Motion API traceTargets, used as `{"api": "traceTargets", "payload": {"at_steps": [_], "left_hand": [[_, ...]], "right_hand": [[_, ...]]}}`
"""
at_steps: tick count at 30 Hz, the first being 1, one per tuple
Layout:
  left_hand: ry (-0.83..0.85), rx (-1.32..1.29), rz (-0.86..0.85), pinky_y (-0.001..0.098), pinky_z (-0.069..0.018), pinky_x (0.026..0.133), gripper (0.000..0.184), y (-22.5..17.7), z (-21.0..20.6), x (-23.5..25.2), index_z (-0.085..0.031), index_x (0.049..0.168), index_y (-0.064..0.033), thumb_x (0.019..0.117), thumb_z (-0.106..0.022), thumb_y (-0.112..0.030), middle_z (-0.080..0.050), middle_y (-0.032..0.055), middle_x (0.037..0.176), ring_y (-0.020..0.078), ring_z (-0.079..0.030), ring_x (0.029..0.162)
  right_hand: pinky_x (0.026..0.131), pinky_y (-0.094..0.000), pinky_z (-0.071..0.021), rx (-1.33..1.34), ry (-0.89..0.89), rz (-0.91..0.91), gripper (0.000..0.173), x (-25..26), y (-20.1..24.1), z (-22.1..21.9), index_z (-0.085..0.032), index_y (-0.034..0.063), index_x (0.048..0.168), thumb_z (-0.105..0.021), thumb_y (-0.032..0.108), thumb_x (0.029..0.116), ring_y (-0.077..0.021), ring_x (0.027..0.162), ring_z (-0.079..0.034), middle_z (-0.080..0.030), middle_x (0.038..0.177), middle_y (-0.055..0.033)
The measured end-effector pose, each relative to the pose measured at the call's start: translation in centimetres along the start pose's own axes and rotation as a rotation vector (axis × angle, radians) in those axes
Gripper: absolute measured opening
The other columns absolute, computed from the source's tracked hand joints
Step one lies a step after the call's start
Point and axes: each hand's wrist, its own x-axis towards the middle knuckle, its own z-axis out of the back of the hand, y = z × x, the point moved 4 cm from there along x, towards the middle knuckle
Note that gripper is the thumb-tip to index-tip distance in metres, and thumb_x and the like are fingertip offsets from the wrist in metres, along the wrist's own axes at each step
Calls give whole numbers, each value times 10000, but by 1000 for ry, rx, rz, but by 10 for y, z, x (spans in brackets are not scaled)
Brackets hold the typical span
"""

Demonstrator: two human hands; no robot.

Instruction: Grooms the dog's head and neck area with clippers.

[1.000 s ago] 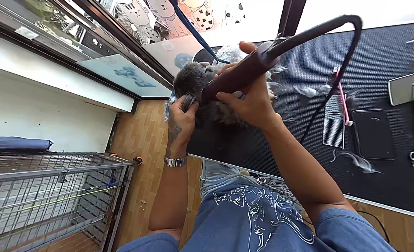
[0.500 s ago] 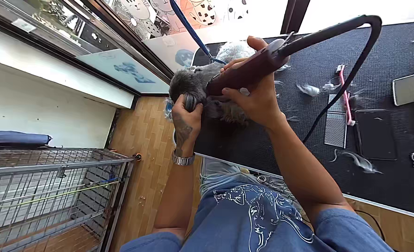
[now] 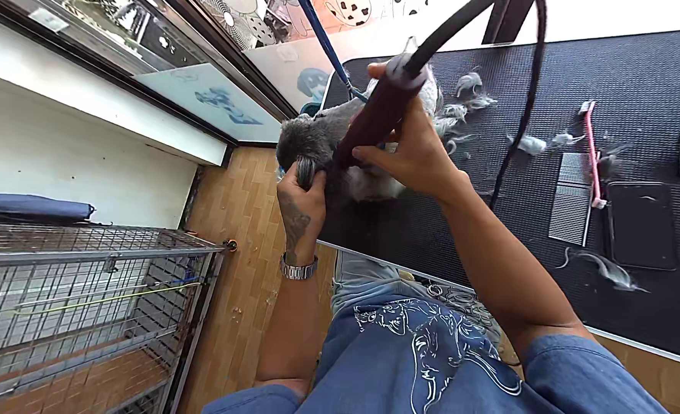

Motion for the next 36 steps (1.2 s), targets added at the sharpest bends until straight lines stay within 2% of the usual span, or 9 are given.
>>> {"api": "traceTargets", "payload": {"at_steps": [4,11,13,15,19,24,29,32,36], "left_hand": [[-8,-4,8,315,-518,571,172,9,13,-3,-658,1069,-125,1001,-667,-282,-647,47,822,143,-613,651],[-34,-15,51,296,-514,554,222,20,33,0,-682,1011,-127,980,-695,-346,-646,36,797,123,-602,621],[-29,-30,62,277,-518,575,202,23,38,5,-669,1012,-112,985,-691,-311,-644,33,805,104,-605,635],[-13,-46,93,285,-559,700,164,28,44,14,-680,1050,-61,987,-677,-213,-679,39,869,80,-648,735],[52,-208,173,259,-585,796,90,58,51,38,-693,1021,-12,965,-642,-59,-717,1,874,29,-681,812],[223,-491,237,285,-596,802,143,85,62,48,-657,1081,-30,1004,-538,-12,-717,-11,906,59,-688,837],[310,-571,213,278,-596,798,158,108,70,61,-671,1062,-38,1004,-527,-15,-721,-12,907,56,-687,832],[273,-545,258,247,-595,720,127,112,69,66,-680,989,-54,977,-564,-3,-721,-33,832,36,-682,751],[172,-501,264,263,-600,746,156,112,71,67,-664,1049,-16,927,-589,46,-724,11,876,60,-694,787]], "right_hand": [[926,-376,-621,36,-40,52,822,4,-4,-13,-299,-109,1467,-804,53,839,-222,1126,-685,-651,1201,-191],[874,-321,-628,-61,48,-117,800,12,-14,-31,-350,-67,1456,-819,160,849,-159,1050,-712,-670,1186,-152],[856,-318,-636,0,-38,-69,808,17,-11,-32,-322,-101,1467,-806,106,854,-175,1054,-710,-651,1199,-177],[862,-310,-636,47,-95,-34,809,24,-7,-37,-292,-106,1479,-788,77,867,-179,1079,-700,-620,1233,-190],[896,-297,-617,0,-38,-4,827,43,1,-63,-295,-114,1486,-794,93,860,-176,1099,-688,-618,1246,-201],[929,-320,-603,-151,137,-23,793,57,-7,-101,-347,-88,1467,-801,157,863,-175,1116,-685,-637,1246,-184],[947,-324,-585,-276,280,-118,824,63,-20,-113,-344,-19,1489,-803,229,851,-138,1129,-671,-648,1248,-129],[970,-299,-571,-222,325,-136,833,63,-31,-115,-344,-14,1518,-799,187,849,-128,1173,-648,-630,1299,-139],[921,-287,-602,-137,199,-125,813,72,-41,-116,-338,-56,1490,-804,160,859,-132,1116,-677,-645,1244,-150]]}}
